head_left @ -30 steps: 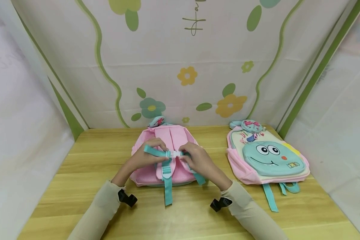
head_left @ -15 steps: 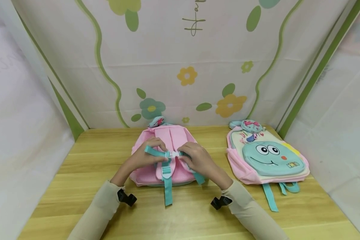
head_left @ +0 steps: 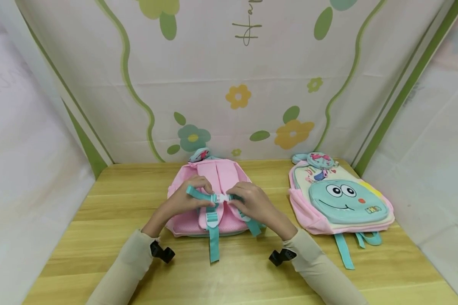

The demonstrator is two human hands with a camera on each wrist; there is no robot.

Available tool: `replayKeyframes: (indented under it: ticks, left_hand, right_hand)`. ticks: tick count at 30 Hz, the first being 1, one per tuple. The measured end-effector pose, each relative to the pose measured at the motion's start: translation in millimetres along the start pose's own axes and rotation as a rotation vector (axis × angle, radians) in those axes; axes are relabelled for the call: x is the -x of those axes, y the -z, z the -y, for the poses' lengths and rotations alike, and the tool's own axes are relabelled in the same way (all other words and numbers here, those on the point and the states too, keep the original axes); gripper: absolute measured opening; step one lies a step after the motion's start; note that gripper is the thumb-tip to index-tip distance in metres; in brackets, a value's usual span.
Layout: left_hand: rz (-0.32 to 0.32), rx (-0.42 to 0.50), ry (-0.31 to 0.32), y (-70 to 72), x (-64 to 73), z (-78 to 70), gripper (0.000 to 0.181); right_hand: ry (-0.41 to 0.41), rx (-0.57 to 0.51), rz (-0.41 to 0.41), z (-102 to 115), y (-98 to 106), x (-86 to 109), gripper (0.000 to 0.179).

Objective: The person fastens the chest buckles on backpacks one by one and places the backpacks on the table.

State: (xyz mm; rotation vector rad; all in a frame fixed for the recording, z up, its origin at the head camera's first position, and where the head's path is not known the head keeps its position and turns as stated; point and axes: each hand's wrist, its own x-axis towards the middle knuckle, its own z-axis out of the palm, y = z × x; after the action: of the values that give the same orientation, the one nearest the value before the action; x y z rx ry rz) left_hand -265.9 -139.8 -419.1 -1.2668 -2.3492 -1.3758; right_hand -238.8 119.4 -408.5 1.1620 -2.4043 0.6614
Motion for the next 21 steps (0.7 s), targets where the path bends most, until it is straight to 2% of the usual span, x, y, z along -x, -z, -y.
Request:
replayKeyframes:
  ticks: [5,13,21]
  left_hand:
    - [-0.004,-0.011,0.006,-1.3,0.2,-1.1,0.022]
    - [0.002,0.001,0.061,-1.7,1.1,-2.0,0.022]
    - [0.001,0.003,0.047,-2.2,-0.5,-1.3,0.023]
  right_hand:
    - [-0.001,-0.004,0.001,0.0,0.2,0.7,0.021]
    - [0.031,0.003,-0.029,1.3,-1.1,0.0,0.023]
    - [0.03,-0.015,-0.04,1.5,-0.3,0.0,0.022]
